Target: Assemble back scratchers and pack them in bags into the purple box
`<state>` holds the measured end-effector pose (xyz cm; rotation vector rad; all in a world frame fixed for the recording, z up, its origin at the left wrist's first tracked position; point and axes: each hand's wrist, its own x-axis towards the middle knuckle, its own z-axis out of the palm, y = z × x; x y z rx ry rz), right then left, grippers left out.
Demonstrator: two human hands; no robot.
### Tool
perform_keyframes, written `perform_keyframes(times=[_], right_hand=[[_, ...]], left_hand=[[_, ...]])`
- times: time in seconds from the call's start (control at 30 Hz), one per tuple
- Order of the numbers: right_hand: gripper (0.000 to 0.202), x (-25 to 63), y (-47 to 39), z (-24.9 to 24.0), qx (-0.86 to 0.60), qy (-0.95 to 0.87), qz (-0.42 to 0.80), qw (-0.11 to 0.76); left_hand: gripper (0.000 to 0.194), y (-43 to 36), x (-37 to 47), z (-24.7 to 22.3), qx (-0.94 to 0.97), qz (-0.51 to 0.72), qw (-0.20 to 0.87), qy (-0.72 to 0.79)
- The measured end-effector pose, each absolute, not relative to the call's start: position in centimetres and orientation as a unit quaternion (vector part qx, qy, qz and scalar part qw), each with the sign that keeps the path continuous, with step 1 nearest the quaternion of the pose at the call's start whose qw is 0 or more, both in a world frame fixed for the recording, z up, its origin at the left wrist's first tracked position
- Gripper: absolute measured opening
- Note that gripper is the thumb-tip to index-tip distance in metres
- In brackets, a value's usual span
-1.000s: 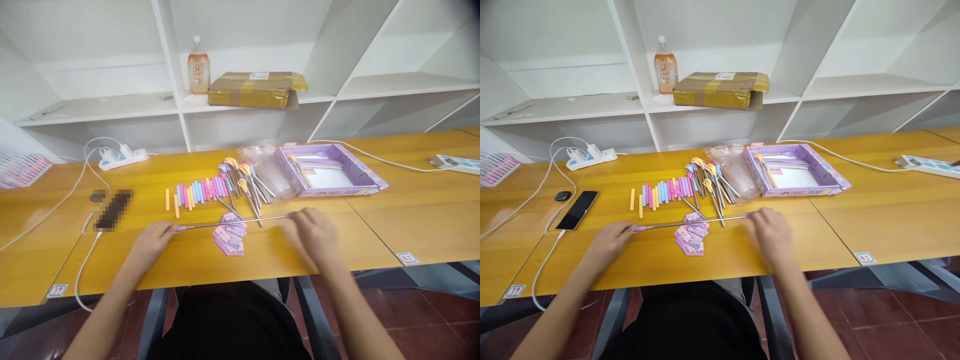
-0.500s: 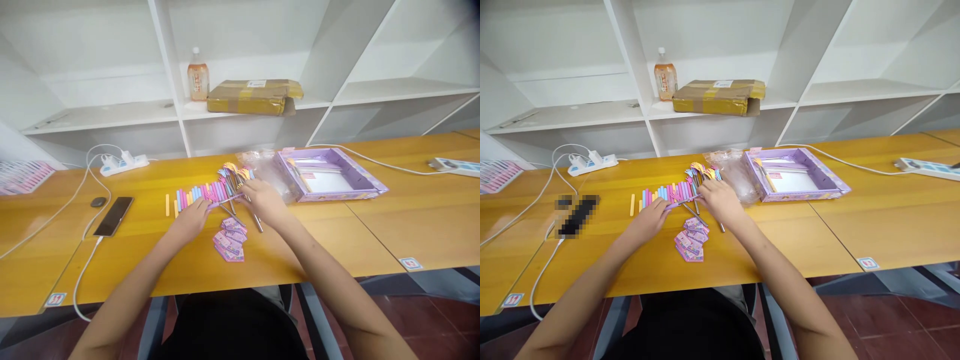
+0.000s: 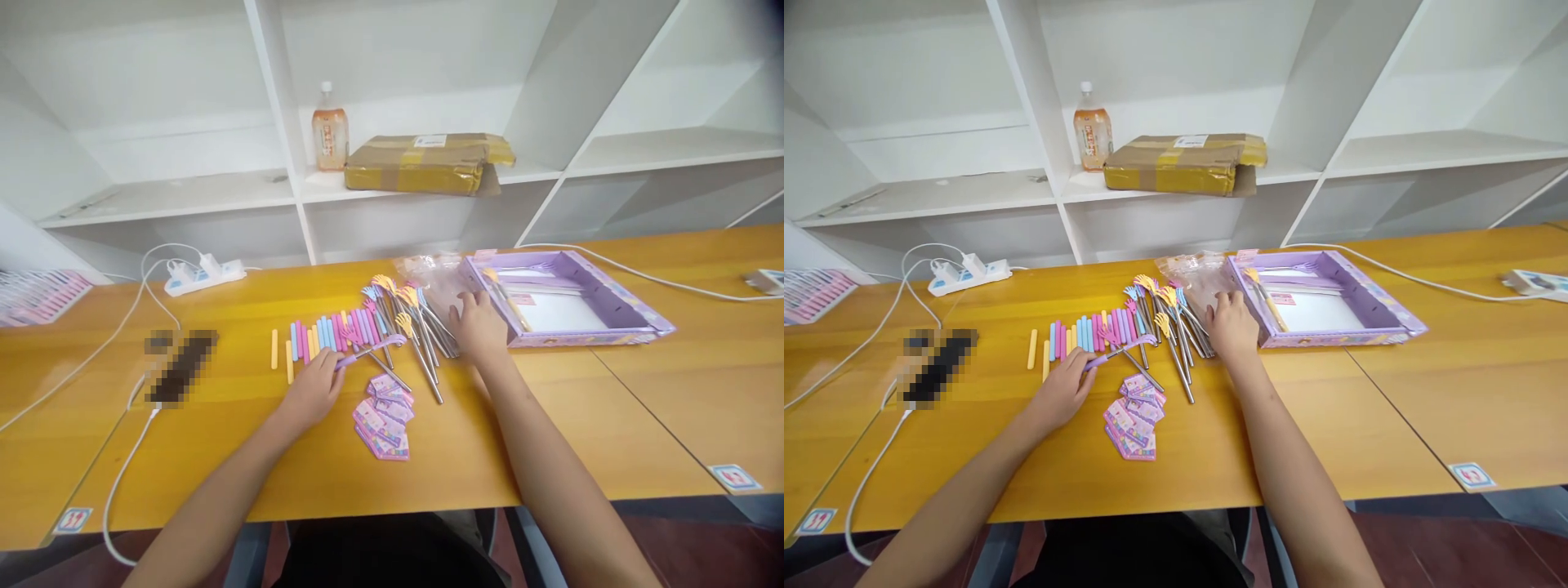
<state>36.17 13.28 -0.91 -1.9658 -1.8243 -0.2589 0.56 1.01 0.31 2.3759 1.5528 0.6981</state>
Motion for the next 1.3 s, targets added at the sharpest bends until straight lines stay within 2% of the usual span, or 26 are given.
perform_keyframes(times=[0.17, 0.43, 0.8, 0.9, 1.0, 1.07, 1.2, 1.3], right_hand=[[0.055, 36.1, 12.9, -0.8, -0.76, -0.63, -0.052, 0.148], [0.051, 37.1, 13.0, 0.1, -0.781, -0.6, -0.065, 0.164], [0.036, 40.0, 13.2, 1.8, -0.848, -0.504, -0.038, 0.161], [0.033, 40.8, 13.1, 2.0, -0.833, -0.497, -0.052, 0.237], [0.031, 40.6, 13.0, 2.1, -0.777, -0.499, -0.081, 0.375], [0.031, 39.6, 12.7, 2.2, -0.717, -0.515, -0.062, 0.466], [0.034, 35.7, 11.7, 1.9, -0.576, -0.569, 0.089, 0.58], [0.034, 31.5, 10.0, 1.3, -0.457, -0.597, 0.285, 0.595]], left_hand=[[0.02, 0.7, 0.6, 0.2, 0.8, 0.232, 0.139, 0.535], [0.02, 0.1, 1.0, 0.0, 0.794, 0.24, 0.173, 0.531], [0.023, 0.3, 1.0, 0.1, 0.783, 0.234, 0.193, 0.543], [0.024, 0.3, 0.9, -0.1, 0.763, 0.266, 0.204, 0.552], [0.029, 0.3, 0.8, -0.5, 0.73, 0.309, 0.213, 0.572], [0.025, 0.3, 0.8, -0.5, 0.727, 0.325, 0.213, 0.566], [0.025, 0.3, 0.8, 0.3, 0.748, 0.348, 0.22, 0.52], [0.026, 0.2, 0.9, 1.0, 0.729, 0.352, 0.264, 0.525]])
